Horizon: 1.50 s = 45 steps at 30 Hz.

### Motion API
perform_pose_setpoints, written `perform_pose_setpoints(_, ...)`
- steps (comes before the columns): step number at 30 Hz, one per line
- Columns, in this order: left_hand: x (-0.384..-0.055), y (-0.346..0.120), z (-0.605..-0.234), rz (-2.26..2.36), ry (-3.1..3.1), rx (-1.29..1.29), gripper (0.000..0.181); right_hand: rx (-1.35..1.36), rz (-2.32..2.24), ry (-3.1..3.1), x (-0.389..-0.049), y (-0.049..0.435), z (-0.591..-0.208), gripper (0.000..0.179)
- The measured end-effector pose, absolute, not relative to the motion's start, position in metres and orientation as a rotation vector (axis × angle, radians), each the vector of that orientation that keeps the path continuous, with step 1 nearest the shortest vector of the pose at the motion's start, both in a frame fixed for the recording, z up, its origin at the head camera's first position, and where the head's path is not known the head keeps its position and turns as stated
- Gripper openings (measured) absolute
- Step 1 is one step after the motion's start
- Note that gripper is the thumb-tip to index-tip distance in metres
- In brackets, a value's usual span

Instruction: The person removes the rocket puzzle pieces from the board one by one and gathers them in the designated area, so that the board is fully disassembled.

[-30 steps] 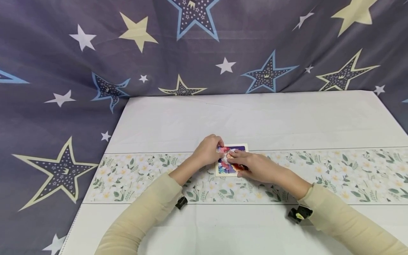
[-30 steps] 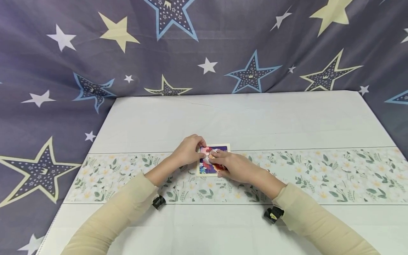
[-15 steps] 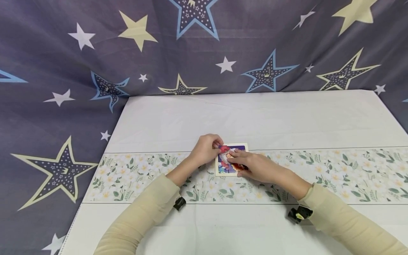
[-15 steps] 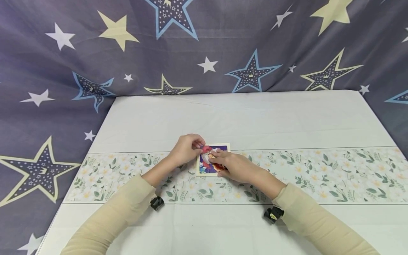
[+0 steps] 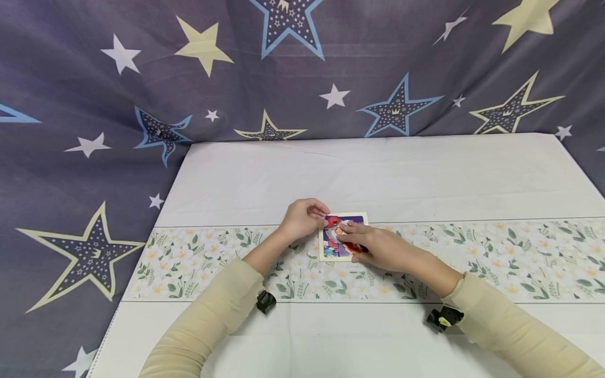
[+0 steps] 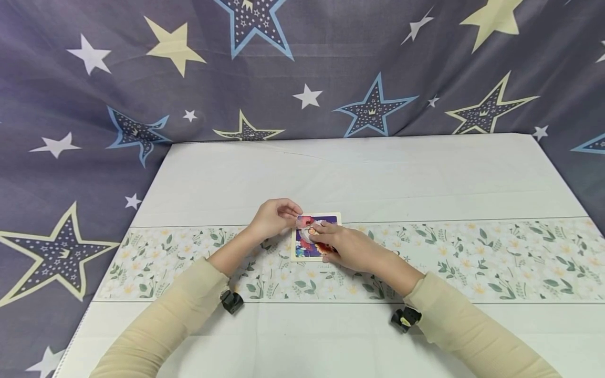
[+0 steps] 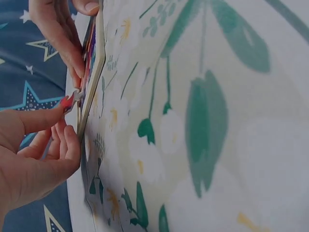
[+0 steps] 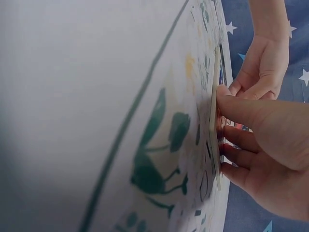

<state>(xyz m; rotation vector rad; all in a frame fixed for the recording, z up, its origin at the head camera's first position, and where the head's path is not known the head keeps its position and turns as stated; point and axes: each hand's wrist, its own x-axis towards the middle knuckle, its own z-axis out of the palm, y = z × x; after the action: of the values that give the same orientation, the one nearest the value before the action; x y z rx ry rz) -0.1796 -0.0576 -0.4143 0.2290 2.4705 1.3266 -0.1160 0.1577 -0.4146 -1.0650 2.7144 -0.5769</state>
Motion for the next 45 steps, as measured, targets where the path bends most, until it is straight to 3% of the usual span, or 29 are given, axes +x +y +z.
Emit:
perform_pose_setpoints(22,-0.179,-0.064,-0.416,1.428,2.393,0.03,0.013,-1.066,-0.591,2.711,-0.115,0.158,-0.415,0.052)
perform_pose_setpoints(45,-0.183,-0.114,-0.413,1.529,2.208,-0.04,0.023,-1.071,-0.578,2.705,-0.115,0.159,-0.416,0.053)
